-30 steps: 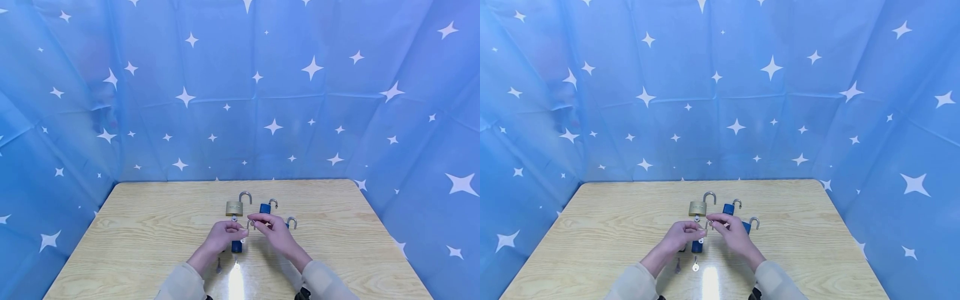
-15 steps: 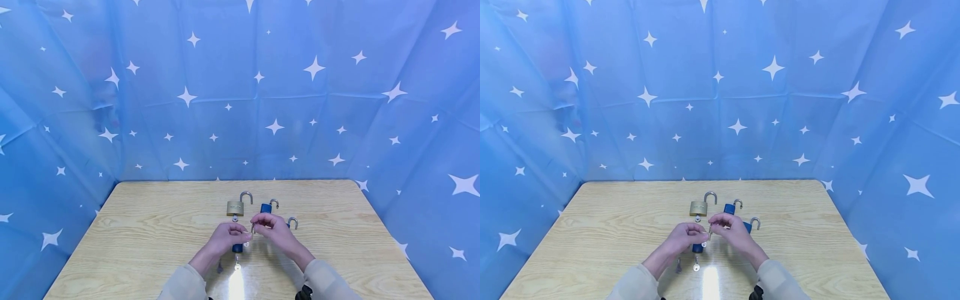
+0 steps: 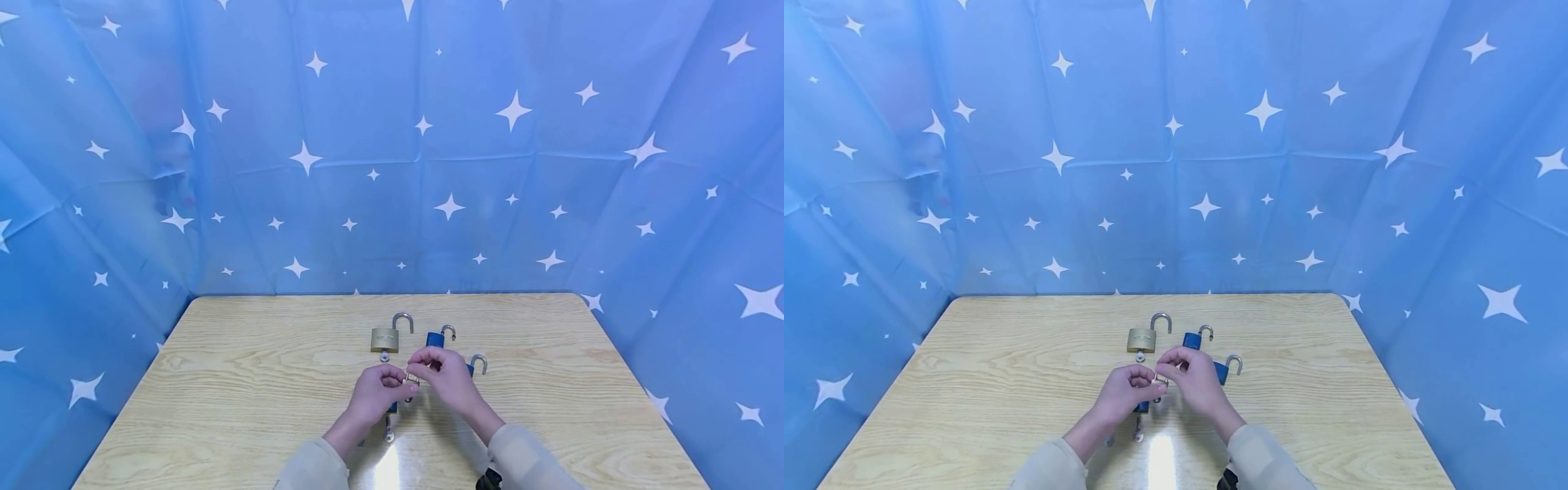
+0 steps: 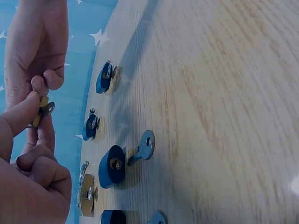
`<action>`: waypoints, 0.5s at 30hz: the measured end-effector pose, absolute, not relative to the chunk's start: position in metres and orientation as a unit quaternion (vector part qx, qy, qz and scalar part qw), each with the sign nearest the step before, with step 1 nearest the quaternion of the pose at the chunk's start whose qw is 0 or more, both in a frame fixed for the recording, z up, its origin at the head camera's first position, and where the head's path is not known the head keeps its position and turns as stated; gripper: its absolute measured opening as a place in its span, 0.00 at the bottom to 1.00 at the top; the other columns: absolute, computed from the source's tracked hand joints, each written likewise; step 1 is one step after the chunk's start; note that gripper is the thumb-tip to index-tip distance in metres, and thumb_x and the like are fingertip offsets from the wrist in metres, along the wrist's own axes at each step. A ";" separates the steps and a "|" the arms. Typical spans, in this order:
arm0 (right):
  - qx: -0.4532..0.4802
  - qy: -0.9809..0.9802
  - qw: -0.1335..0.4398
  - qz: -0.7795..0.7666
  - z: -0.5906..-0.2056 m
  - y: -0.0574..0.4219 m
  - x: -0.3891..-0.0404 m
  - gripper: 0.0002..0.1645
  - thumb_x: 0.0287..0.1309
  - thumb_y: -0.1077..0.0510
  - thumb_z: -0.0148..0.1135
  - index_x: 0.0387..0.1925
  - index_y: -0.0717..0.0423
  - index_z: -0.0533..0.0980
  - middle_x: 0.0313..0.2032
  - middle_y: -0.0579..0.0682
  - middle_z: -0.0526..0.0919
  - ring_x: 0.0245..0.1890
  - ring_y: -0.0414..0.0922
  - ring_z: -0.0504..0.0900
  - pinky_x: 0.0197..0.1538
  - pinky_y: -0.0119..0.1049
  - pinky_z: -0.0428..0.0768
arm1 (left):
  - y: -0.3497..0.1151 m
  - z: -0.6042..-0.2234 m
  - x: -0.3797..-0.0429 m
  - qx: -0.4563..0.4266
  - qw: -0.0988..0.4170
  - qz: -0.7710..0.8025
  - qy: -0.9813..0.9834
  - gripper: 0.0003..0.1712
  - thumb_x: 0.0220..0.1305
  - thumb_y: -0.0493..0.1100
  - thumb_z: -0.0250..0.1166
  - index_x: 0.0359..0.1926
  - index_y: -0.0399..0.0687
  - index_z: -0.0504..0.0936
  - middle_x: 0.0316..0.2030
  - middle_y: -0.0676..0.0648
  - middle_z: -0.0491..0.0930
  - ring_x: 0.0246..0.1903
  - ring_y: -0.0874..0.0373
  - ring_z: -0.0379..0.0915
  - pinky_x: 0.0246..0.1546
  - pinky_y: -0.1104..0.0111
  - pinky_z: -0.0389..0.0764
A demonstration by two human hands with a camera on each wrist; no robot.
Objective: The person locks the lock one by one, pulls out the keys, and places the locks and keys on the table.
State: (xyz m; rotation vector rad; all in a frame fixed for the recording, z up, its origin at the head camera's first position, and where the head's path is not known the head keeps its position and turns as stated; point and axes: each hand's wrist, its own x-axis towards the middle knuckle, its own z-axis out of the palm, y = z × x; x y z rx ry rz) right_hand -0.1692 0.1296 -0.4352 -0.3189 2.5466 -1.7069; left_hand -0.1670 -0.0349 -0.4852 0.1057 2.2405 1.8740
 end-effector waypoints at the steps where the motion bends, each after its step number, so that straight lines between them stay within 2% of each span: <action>1: -0.103 0.827 0.025 -0.552 -0.436 0.130 -0.169 0.04 0.57 0.59 0.65 0.33 0.56 0.81 0.28 0.52 0.81 0.24 0.43 0.70 0.28 0.30 0.68 | -0.034 -0.486 -0.167 0.035 0.111 0.637 0.762 0.18 0.51 0.46 0.74 0.36 0.40 0.79 0.28 0.49 0.79 0.29 0.59 0.74 0.35 0.61 0.78; 5: -0.100 0.830 0.010 -0.549 -0.451 0.132 -0.176 0.04 0.56 0.57 0.67 0.32 0.54 0.81 0.27 0.49 0.81 0.23 0.43 0.70 0.27 0.31 0.68 | -0.033 -0.487 -0.165 0.040 0.116 0.630 0.767 0.17 0.52 0.48 0.73 0.36 0.41 0.80 0.27 0.50 0.80 0.29 0.57 0.75 0.36 0.59 0.78; 10: -0.091 0.838 -0.001 -0.538 -0.470 0.135 -0.184 0.03 0.54 0.53 0.69 0.29 0.45 0.81 0.25 0.46 0.80 0.24 0.43 0.71 0.27 0.32 0.69 | -0.032 -0.490 -0.163 0.035 0.122 0.627 0.769 0.16 0.53 0.49 0.72 0.36 0.42 0.81 0.28 0.50 0.81 0.32 0.51 0.78 0.39 0.55 0.79; 15: -0.089 0.848 -0.010 -0.523 -0.472 0.135 -0.185 0.05 0.53 0.52 0.70 0.26 0.39 0.80 0.23 0.43 0.79 0.23 0.44 0.72 0.27 0.32 0.69 | -0.030 -0.494 -0.164 0.007 0.123 0.633 0.765 0.17 0.53 0.47 0.72 0.39 0.40 0.81 0.30 0.48 0.83 0.33 0.54 0.78 0.43 0.53 0.78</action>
